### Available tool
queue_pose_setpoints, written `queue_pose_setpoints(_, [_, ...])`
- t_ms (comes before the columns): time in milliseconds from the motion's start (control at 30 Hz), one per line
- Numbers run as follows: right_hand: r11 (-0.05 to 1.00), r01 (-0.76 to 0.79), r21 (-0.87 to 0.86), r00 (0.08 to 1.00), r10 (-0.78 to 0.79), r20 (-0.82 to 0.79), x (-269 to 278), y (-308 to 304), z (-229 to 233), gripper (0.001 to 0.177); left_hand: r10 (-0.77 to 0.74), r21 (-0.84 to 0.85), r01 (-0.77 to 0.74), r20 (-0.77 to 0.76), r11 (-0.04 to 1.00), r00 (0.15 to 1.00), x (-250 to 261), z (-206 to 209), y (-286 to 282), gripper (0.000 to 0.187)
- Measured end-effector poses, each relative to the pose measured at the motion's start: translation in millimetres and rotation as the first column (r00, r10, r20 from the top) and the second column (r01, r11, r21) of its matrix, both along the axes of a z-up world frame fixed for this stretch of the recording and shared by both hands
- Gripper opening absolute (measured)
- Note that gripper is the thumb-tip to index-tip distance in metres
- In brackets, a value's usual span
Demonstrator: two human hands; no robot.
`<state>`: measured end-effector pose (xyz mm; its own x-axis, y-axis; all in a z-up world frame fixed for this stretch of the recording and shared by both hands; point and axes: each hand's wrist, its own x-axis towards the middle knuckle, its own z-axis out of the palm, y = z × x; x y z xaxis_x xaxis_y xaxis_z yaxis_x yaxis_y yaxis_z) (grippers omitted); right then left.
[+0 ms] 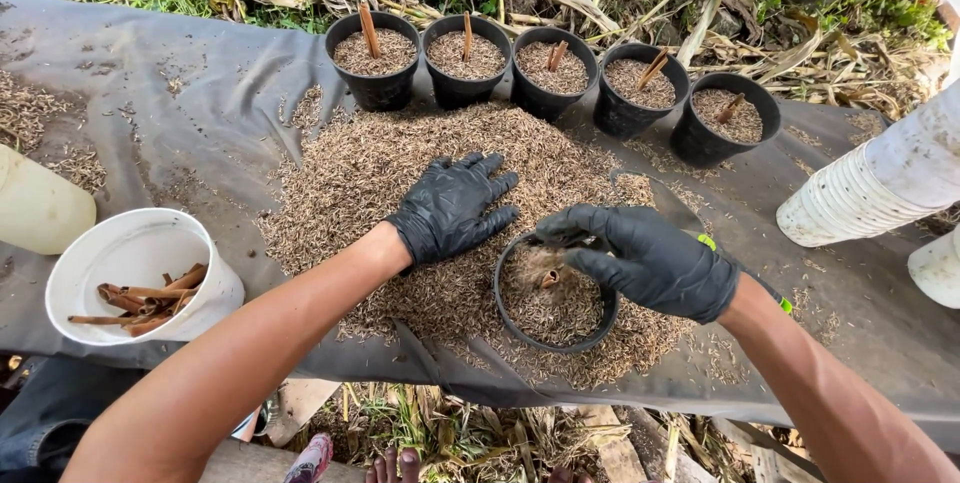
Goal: The person fills a black plastic pot with a loose, fibrous growing medium using a small trowel. They then take a cinnamon stick from a white container and insert it into the center of the medium, pressing the material down around it to secure the stick.
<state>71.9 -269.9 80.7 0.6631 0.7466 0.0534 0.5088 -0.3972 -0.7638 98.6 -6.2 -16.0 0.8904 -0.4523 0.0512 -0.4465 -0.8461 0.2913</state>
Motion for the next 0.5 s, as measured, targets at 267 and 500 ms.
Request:
queue_pose_setpoints(267, [0.934, -0.023, -0.356, 0.972, 0.104, 0.208, 6, -17, -2, 0.022, -0.065, -0.217, 0.070, 0.027, 0.974, 0.997, -12, 22, 2, 0.058])
queue_pose_setpoints(500, [0.876, -0.135, -0.463, 0.914, 0.291, 0.283, -23, -17, -5, 0.065, -0.343, -0.241, 0.331, -0.006, 0.912, 0.939, -55, 61, -18, 0.059])
